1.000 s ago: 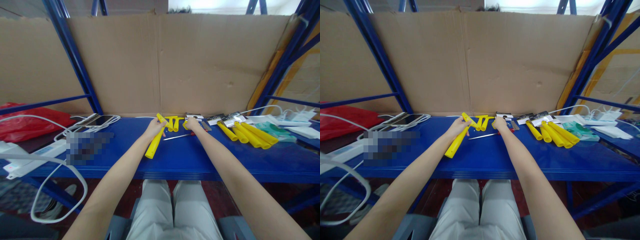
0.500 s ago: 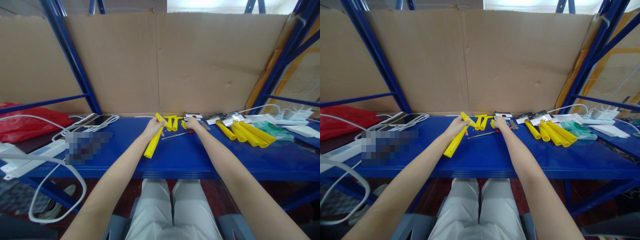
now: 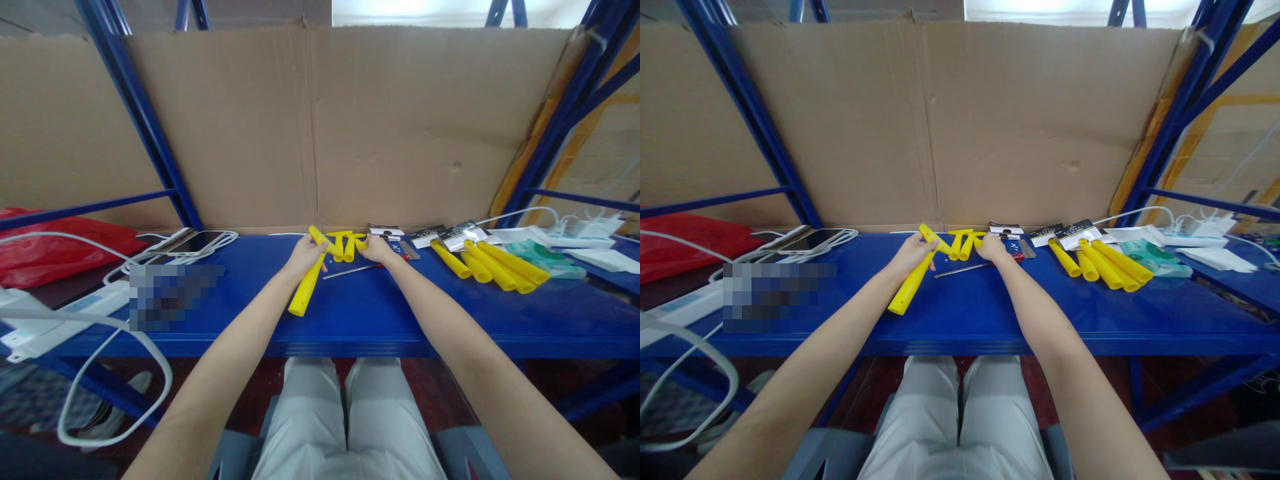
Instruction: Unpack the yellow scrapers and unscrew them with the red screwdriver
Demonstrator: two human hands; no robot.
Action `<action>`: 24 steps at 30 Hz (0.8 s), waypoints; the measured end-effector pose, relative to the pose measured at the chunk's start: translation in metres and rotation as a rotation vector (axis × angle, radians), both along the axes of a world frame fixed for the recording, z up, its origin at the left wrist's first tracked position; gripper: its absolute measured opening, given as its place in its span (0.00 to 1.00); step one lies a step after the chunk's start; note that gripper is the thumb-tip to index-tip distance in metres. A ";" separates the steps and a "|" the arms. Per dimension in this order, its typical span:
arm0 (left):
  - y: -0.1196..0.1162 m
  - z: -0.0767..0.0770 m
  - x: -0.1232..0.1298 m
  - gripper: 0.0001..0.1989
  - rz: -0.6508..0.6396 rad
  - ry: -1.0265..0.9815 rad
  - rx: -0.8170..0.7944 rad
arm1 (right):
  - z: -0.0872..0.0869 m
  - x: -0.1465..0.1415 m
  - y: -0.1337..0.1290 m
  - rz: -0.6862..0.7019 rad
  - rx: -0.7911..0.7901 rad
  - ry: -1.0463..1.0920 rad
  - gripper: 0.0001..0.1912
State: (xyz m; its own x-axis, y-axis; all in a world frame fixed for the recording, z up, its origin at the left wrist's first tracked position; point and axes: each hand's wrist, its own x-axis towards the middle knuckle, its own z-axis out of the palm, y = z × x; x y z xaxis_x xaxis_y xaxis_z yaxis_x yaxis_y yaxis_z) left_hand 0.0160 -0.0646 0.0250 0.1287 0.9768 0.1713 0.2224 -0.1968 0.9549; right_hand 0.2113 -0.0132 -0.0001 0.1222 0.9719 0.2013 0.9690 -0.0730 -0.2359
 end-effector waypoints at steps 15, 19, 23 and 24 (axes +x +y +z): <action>0.005 0.000 -0.003 0.05 0.173 -0.051 -0.002 | 0.013 -0.023 -0.020 0.320 0.282 -0.065 0.12; 0.009 0.001 -0.007 0.05 0.253 -0.123 0.019 | 0.014 -0.045 -0.029 0.513 0.246 -0.161 0.11; 0.011 0.003 -0.010 0.04 0.283 -0.138 0.046 | 0.007 -0.059 -0.032 0.598 0.224 -0.293 0.11; 0.011 0.003 -0.010 0.03 0.278 -0.136 0.054 | 0.005 -0.060 -0.032 0.599 0.220 -0.317 0.11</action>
